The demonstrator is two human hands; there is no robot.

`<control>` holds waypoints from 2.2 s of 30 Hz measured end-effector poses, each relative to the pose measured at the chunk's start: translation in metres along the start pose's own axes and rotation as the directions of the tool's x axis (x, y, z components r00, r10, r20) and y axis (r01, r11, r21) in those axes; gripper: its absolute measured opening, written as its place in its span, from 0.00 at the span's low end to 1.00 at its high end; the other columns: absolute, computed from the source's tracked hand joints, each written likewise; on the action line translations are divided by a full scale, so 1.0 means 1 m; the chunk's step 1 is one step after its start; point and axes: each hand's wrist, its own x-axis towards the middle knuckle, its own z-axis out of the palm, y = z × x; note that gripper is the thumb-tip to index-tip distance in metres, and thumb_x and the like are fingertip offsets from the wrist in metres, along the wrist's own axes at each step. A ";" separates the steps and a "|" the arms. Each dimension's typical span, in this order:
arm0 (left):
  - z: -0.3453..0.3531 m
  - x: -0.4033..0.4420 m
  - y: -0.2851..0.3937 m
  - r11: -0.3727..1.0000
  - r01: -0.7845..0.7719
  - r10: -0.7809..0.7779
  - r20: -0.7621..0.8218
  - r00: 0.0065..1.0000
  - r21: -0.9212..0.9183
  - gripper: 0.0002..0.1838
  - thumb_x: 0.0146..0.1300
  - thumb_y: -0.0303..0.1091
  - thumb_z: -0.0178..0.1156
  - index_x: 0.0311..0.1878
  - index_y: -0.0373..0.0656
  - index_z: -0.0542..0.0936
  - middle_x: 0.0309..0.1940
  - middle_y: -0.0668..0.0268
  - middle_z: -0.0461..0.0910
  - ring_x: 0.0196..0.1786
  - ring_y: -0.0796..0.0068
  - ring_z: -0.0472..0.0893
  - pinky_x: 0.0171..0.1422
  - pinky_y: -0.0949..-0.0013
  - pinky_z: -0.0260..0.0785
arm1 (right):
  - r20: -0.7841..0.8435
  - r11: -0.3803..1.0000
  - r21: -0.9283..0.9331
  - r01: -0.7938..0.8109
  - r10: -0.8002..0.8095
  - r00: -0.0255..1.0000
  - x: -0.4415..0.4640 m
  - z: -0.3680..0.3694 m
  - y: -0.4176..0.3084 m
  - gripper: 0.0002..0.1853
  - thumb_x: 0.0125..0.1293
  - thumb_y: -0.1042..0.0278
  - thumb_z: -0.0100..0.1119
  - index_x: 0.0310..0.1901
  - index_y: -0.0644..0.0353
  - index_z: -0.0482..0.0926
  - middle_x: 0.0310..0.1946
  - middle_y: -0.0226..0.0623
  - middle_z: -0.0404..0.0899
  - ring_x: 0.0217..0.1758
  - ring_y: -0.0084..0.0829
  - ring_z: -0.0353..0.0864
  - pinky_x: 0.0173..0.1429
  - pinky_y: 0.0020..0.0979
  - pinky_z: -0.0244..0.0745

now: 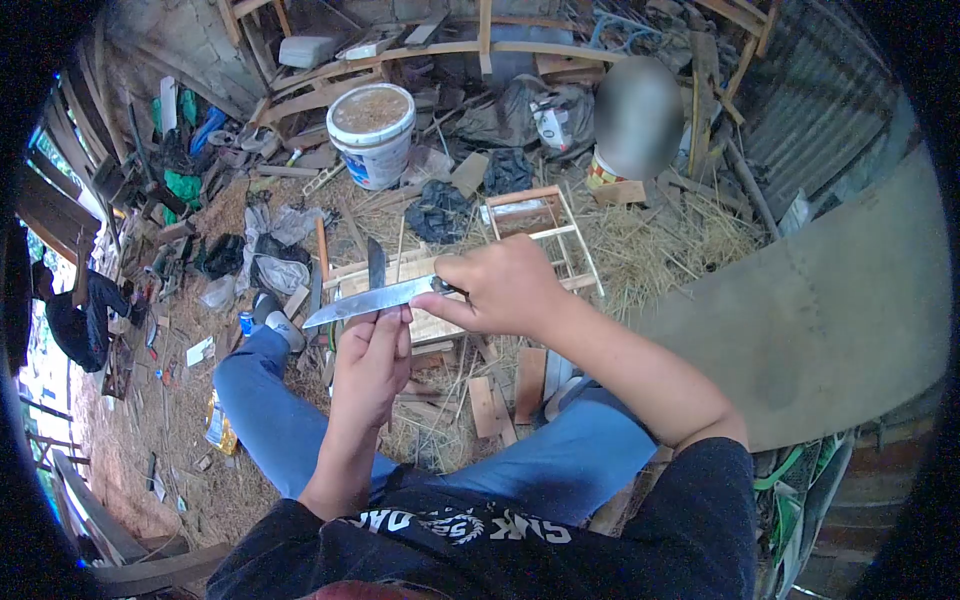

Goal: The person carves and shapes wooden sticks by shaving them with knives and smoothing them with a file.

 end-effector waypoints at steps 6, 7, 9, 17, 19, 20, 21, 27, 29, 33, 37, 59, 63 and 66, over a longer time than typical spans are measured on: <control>0.001 0.006 -0.006 0.988 -0.146 0.145 0.022 0.989 0.054 0.11 0.83 0.38 0.50 0.45 0.43 0.75 0.18 0.80 0.61 0.15 0.91 0.54 0.17 0.79 0.42 | -0.097 0.991 -0.046 -0.125 0.121 0.988 0.001 0.004 0.023 0.28 0.70 0.35 0.59 0.25 0.54 0.80 0.15 0.40 0.77 0.21 0.45 0.82 0.25 0.43 0.74; 0.002 0.004 -0.001 0.989 -0.142 0.140 0.053 0.989 0.040 0.11 0.83 0.39 0.50 0.45 0.44 0.75 0.19 0.81 0.61 0.16 0.92 0.54 0.17 0.79 0.42 | -0.180 0.964 -0.028 -0.264 0.254 0.950 0.003 0.004 0.036 0.28 0.70 0.35 0.59 0.26 0.54 0.81 0.15 0.41 0.77 0.22 0.46 0.83 0.26 0.44 0.74; 0.008 -0.014 0.006 0.996 -0.083 0.082 0.096 0.992 0.007 0.11 0.83 0.38 0.50 0.44 0.43 0.75 0.20 0.80 0.62 0.19 0.91 0.56 0.21 0.79 0.46 | -0.211 0.912 0.022 -0.411 0.406 0.889 -0.001 -0.015 0.070 0.28 0.70 0.35 0.59 0.26 0.54 0.81 0.16 0.42 0.77 0.22 0.47 0.83 0.27 0.45 0.74; 0.010 0.001 -0.003 0.977 -0.210 0.209 0.046 0.977 0.040 0.11 0.83 0.40 0.52 0.50 0.42 0.76 0.19 0.81 0.61 0.18 0.93 0.54 0.20 0.79 0.43 | -0.108 0.988 0.007 -0.157 0.157 0.982 -0.003 -0.010 0.009 0.28 0.70 0.36 0.61 0.24 0.54 0.79 0.15 0.40 0.77 0.20 0.44 0.82 0.25 0.43 0.72; 0.010 -0.002 -0.002 0.982 -0.189 0.188 0.033 0.982 0.026 0.11 0.83 0.39 0.52 0.49 0.41 0.76 0.19 0.81 0.62 0.18 0.93 0.55 0.20 0.79 0.43 | -0.133 1.000 0.004 -0.007 0.008 0.991 -0.003 -0.006 0.000 0.27 0.69 0.36 0.61 0.24 0.53 0.78 0.14 0.38 0.77 0.18 0.42 0.81 0.24 0.42 0.72; 0.011 -0.003 -0.003 0.984 -0.164 0.164 0.004 0.986 0.067 0.11 0.83 0.39 0.52 0.49 0.41 0.76 0.20 0.81 0.62 0.18 0.92 0.56 0.20 0.79 0.44 | -0.134 1.000 0.007 -0.004 0.004 0.991 -0.003 -0.006 -0.001 0.27 0.69 0.36 0.61 0.24 0.53 0.78 0.14 0.38 0.77 0.18 0.42 0.81 0.24 0.42 0.72; 0.011 -0.003 -0.003 0.985 -0.138 0.141 -0.025 0.990 0.107 0.11 0.82 0.39 0.52 0.49 0.41 0.77 0.20 0.81 0.63 0.18 0.92 0.56 0.20 0.79 0.44 | -0.109 1.000 0.003 0.010 -0.010 0.994 -0.003 -0.007 -0.002 0.27 0.69 0.36 0.61 0.24 0.52 0.78 0.14 0.38 0.77 0.18 0.42 0.81 0.23 0.42 0.72; 0.013 -0.001 -0.008 0.974 -0.207 0.210 -0.022 0.977 0.096 0.10 0.83 0.37 0.51 0.48 0.42 0.77 0.20 0.81 0.63 0.19 0.92 0.57 0.21 0.79 0.44 | -0.097 0.997 -0.076 -0.002 -0.005 0.995 -0.003 -0.010 0.005 0.28 0.69 0.34 0.60 0.25 0.52 0.79 0.14 0.38 0.78 0.18 0.42 0.81 0.23 0.42 0.73; 0.011 0.001 -0.005 0.973 -0.205 0.207 -0.010 0.978 0.108 0.10 0.83 0.37 0.51 0.48 0.42 0.77 0.20 0.81 0.63 0.20 0.93 0.57 0.21 0.79 0.44 | -0.093 0.991 -0.121 -0.062 0.051 0.994 -0.002 -0.013 0.017 0.28 0.69 0.34 0.60 0.25 0.52 0.79 0.14 0.38 0.78 0.18 0.42 0.81 0.23 0.42 0.73; 0.007 0.002 -0.015 0.946 -0.261 0.259 0.036 0.965 0.192 0.10 0.83 0.37 0.51 0.48 0.43 0.77 0.21 0.81 0.62 0.21 0.93 0.56 0.23 0.79 0.44 | -0.261 0.911 -0.049 -0.409 0.384 0.886 -0.005 -0.021 0.049 0.27 0.69 0.35 0.61 0.25 0.52 0.81 0.14 0.38 0.77 0.17 0.44 0.80 0.24 0.44 0.73; 0.009 -0.001 -0.010 0.954 -0.232 0.230 0.032 0.973 0.189 0.09 0.82 0.36 0.52 0.49 0.40 0.78 0.25 0.79 0.66 0.26 0.91 0.61 0.28 0.79 0.51 | -0.213 0.962 -0.026 -0.272 0.261 0.942 -0.008 -0.013 0.021 0.28 0.69 0.36 0.61 0.24 0.53 0.80 0.14 0.38 0.77 0.18 0.44 0.81 0.24 0.43 0.73; -0.001 0.002 -0.004 0.965 -0.205 0.197 0.060 0.978 0.162 0.12 0.84 0.38 0.49 0.49 0.42 0.79 0.23 0.79 0.65 0.24 0.91 0.60 0.26 0.79 0.51 | -0.162 0.957 -0.006 -0.289 0.285 0.945 -0.004 -0.006 0.008 0.29 0.70 0.36 0.60 0.24 0.54 0.79 0.15 0.40 0.77 0.20 0.44 0.82 0.24 0.43 0.73; 0.001 0.002 -0.008 0.962 -0.221 0.222 0.011 0.975 0.162 0.12 0.83 0.39 0.51 0.50 0.42 0.79 0.24 0.79 0.67 0.20 0.93 0.59 0.22 0.80 0.48 | -0.120 0.998 -0.032 -0.047 0.043 0.992 -0.003 -0.005 -0.009 0.28 0.69 0.37 0.60 0.25 0.55 0.79 0.17 0.38 0.79 0.20 0.42 0.82 0.24 0.41 0.74; 0.000 -0.001 -0.007 0.971 -0.200 0.200 0.007 0.980 0.131 0.12 0.82 0.40 0.52 0.50 0.42 0.79 0.25 0.78 0.68 0.20 0.92 0.59 0.22 0.80 0.48 | -0.060 0.999 -0.039 -0.025 0.023 0.998 -0.002 -0.006 -0.013 0.27 0.69 0.36 0.60 0.26 0.54 0.79 0.17 0.37 0.79 0.20 0.41 0.82 0.24 0.41 0.73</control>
